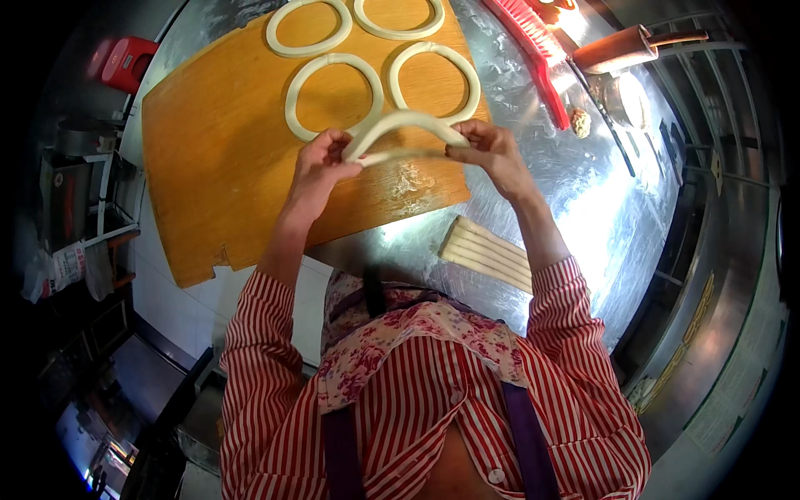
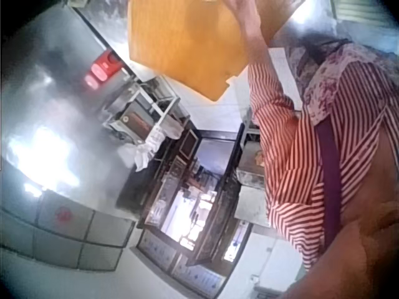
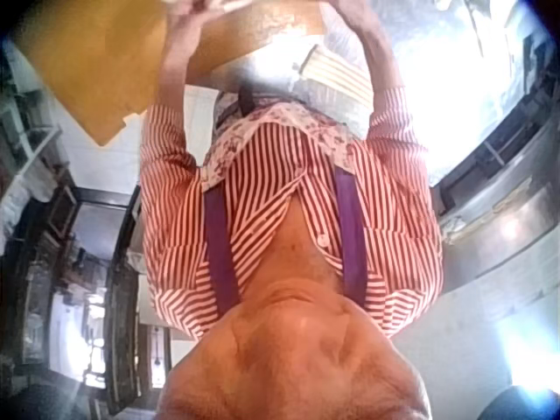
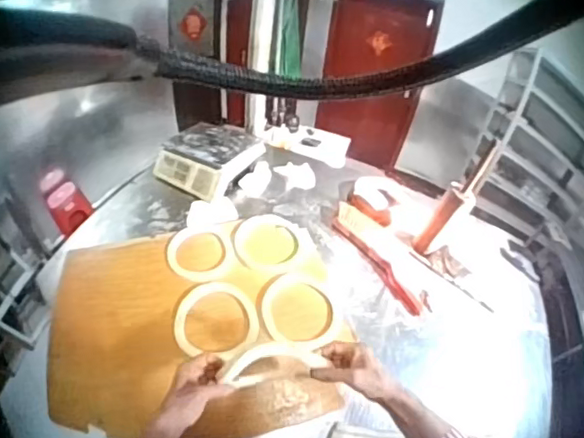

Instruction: The person shapes long strips of dough into circular rings by hand. They place the formed rings onto a wooden board, arranging them in rows. The person repeatedly picks up dough strips, rolls them into circles, and places them on the board.

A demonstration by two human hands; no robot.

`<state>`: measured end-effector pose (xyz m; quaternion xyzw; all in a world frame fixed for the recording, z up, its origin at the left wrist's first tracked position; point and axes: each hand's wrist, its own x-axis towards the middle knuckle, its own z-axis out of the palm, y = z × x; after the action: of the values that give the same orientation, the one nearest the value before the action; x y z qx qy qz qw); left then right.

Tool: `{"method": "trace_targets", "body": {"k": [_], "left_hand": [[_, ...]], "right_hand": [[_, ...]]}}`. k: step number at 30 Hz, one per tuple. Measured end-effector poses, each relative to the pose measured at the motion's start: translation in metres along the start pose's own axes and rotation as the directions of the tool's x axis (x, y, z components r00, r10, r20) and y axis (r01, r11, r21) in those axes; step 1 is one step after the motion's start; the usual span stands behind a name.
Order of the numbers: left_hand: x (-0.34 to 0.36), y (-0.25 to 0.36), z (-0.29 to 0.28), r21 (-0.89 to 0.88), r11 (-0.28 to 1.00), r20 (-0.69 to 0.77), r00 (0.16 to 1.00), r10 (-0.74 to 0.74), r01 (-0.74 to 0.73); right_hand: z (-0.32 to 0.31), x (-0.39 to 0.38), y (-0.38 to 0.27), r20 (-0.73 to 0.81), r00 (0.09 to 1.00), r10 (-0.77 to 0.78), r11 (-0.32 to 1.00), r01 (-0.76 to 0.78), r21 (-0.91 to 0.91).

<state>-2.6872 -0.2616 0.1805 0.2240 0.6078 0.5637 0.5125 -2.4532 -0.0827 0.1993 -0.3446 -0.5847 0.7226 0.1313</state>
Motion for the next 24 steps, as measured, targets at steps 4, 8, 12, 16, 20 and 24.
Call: {"method": "trace_targets", "body": {"k": [4, 8, 12, 16, 20, 24], "left_hand": [[-0.014, -0.042, -0.027, 0.532, 0.745, 0.257, 0.915, 0.311, -0.403], [-0.018, -0.068, -0.012, 0.730, 0.269, 0.502, 0.760, 0.413, -0.629], [-0.029, -0.080, 0.015, 0.693, 0.340, 0.487, 0.761, 0.430, -0.636], [-0.024, -0.091, 0.022, 0.685, 0.356, 0.544, 0.771, 0.332, -0.636], [-0.027, -0.100, 0.014, 0.634, 0.295, 0.636, 0.699, 0.326, -0.715], [-0.029, -0.096, 0.011, 0.610, 0.322, 0.654, 0.689, 0.312, -0.725]], "right_hand": [[-0.002, -0.010, 0.032, 0.172, 0.955, -0.241, 0.779, 0.296, -0.553], [-0.005, -0.014, 0.088, 0.294, 0.872, -0.390, 0.429, 0.455, -0.780], [0.042, -0.026, 0.082, 0.410, 0.810, -0.419, 0.359, 0.563, -0.745], [0.053, -0.026, 0.102, 0.445, 0.856, -0.262, 0.243, 0.505, -0.828], [0.034, -0.030, 0.103, 0.556, 0.801, -0.222, 0.274, 0.598, -0.753], [0.009, -0.032, 0.098, 0.612, 0.765, -0.200, 0.225, 0.644, -0.732]]}}
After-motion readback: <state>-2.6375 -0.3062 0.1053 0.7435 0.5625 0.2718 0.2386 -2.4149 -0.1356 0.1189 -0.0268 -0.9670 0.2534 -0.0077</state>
